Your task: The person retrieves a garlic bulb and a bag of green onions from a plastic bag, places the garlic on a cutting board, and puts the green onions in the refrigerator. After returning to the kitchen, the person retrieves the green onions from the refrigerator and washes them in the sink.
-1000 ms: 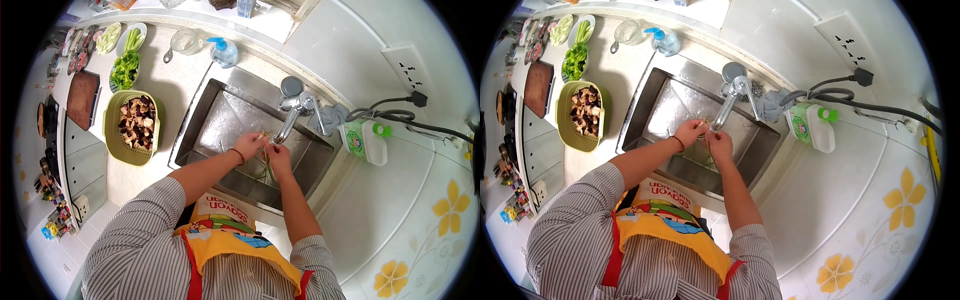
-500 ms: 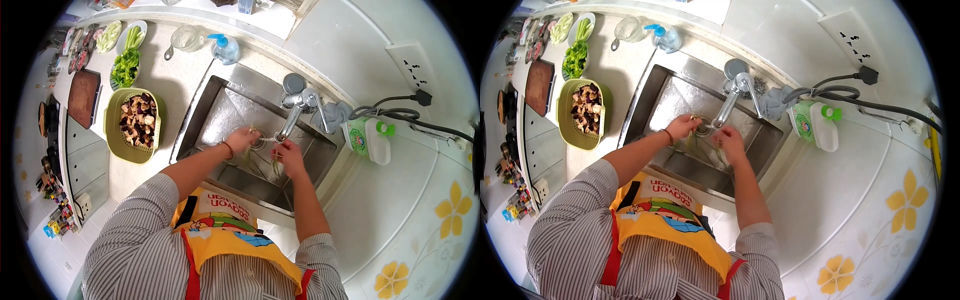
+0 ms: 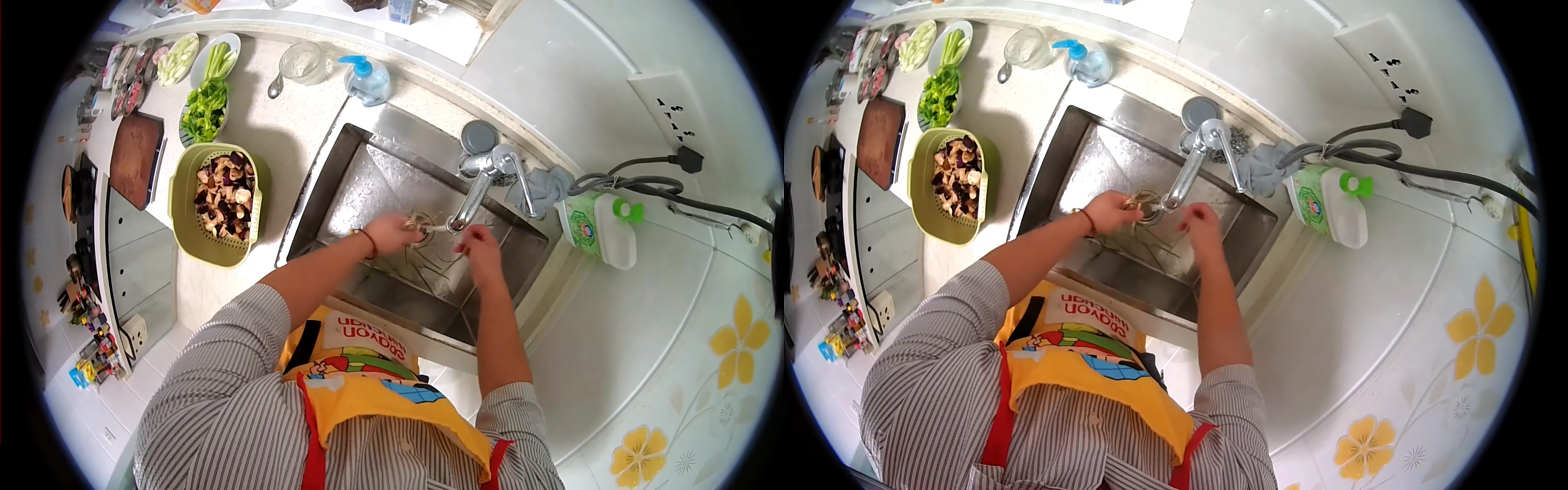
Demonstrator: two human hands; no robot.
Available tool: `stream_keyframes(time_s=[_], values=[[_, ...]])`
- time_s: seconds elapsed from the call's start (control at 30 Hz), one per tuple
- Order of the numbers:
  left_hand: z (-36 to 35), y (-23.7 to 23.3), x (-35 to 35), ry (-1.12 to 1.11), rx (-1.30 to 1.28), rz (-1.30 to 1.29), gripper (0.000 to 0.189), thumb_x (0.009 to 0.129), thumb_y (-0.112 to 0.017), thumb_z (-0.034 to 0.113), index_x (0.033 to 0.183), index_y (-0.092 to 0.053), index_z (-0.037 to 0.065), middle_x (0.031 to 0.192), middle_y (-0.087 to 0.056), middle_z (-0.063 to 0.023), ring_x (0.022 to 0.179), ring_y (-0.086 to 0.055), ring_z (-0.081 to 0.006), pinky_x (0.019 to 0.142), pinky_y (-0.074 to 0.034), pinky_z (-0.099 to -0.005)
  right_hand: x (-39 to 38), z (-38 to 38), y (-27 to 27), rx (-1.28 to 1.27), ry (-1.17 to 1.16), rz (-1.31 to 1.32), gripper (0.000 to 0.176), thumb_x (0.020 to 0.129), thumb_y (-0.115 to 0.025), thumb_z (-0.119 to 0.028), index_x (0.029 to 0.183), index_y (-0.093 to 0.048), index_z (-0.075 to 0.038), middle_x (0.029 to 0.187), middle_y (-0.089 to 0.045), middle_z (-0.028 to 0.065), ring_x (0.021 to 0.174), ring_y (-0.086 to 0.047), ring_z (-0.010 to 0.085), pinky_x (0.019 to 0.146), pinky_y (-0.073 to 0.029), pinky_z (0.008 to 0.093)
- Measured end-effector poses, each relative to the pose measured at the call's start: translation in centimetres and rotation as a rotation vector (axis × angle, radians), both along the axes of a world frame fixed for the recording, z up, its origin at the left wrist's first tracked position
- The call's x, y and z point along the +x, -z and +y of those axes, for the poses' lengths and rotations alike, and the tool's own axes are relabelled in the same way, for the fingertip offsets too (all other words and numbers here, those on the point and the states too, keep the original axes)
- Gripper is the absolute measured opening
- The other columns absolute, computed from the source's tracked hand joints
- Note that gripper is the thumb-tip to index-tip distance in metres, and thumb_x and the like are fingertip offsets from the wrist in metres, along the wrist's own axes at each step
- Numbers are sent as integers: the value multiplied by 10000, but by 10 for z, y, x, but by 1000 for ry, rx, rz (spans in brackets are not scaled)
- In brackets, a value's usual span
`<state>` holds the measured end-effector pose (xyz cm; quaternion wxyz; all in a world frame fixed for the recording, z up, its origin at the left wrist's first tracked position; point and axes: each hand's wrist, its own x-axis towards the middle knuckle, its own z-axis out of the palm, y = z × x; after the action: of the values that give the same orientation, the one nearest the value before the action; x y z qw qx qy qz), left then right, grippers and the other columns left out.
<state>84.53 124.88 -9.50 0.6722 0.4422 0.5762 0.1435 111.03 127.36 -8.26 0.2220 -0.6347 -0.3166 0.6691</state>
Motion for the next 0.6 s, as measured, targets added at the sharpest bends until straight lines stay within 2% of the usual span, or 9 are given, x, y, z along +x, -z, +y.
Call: stream_keyframes(time_s=[0.07, 0.17, 0.23, 0.3, 0.4, 0.43, 0.5, 0.53, 0.6], values=[[5, -6, -16, 74, -108, 45, 288, 949, -702, 345, 963, -749, 61, 800, -677, 7, 733, -588, -99, 714, -489, -284, 9, 10, -2, 27, 93, -36, 82, 950, -646, -140, 979, -643, -64, 822, -639, 10, 717, -593, 123, 670, -473, 282], [-4, 5, -11, -78, -142, -63, 308, 974, -659, 378, 968, -754, 85, 765, -640, 24, 688, -549, -88, 653, -454, -267, 5, 10, -12, -89, 153, -6, 80, 959, -619, -125, 1013, -637, -69, 817, -581, 0, 718, -551, 116, 689, -467, 292], [-5, 4, 5, -151, -136, -142, 310, 981, -650, 382, 973, -754, 90, 755, -629, 25, 670, -531, -80, 629, -438, -260, -13, -5, 21, 204, -140, -200, 146, 1014, -582, -232, 987, -617, -92, 759, -516, -38, 622, -464, 77, 560, -405, 276], [-6, 4, 24, -269, -213, -183, 291, 986, -645, 372, 988, -742, 98, 735, -601, 34, 634, -500, -71, 575, -403, -244, -43, -20, 12, 49, -91, -52, 189, 1013, -582, -212, 1081, -616, -39, 885, -592, 4, 803, -515, 89, 703, -446, 262], [-4, 4, 40, -402, -331, -334, 286, 986, -647, 359, 995, -723, 84, 765, -629, 22, 651, -546, -78, 567, -424, -249, -67, -34, 14, 0, 51, 174, 225, 1028, -571, -236, 1100, -618, -28, 917, -605, 7, 817, -531, 85, 703, -450, 263], [-4, 4, 43, -404, -334, -335, 286, 986, -647, 359, 995, -723, 84, 765, -629, 22, 651, -546, -78, 567, -424, -249, -68, -38, 13, -3, 49, 172, 225, 1028, -571, -236, 1100, -618, -28, 917, -605, 7, 817, -531, 85, 703, -450, 263], [0, -6, 46, -608, -378, -487, 299, 973, -665, 363, 983, -706, 67, 785, -651, 3, 674, -587, -82, 562, -442, -258, -75, -37, -12, 34, 76, 95, 243, 1036, -561, -245, 1075, -636, -18, 870, -613, 7, 774, -551, 93, 683, -455, 271], [0, -5, 45, -607, -379, -487, 299, 973, -665, 363, 983, -706, 67, 785, -651, 3, 674, -587, -82, 562, -442, -258, -71, -40, -6, 34, 77, 95, 243, 1036, -561, -245, 1075, -636, -18, 870, -613, 7, 774, -551, 93, 683, -455, 271], [2, -5, 43, -413, -199, -191, 340, 961, -677, 390, 975, -702, 51, 816, -681, -26, 705, -609, -92, 586, -461, -269, -60, -44, 9, 117, -144, -80, 265, 1041, -552, -259, 1043, -652, -13, 795, -605, 0, 706, -550, 98, 646, -450, 274]])
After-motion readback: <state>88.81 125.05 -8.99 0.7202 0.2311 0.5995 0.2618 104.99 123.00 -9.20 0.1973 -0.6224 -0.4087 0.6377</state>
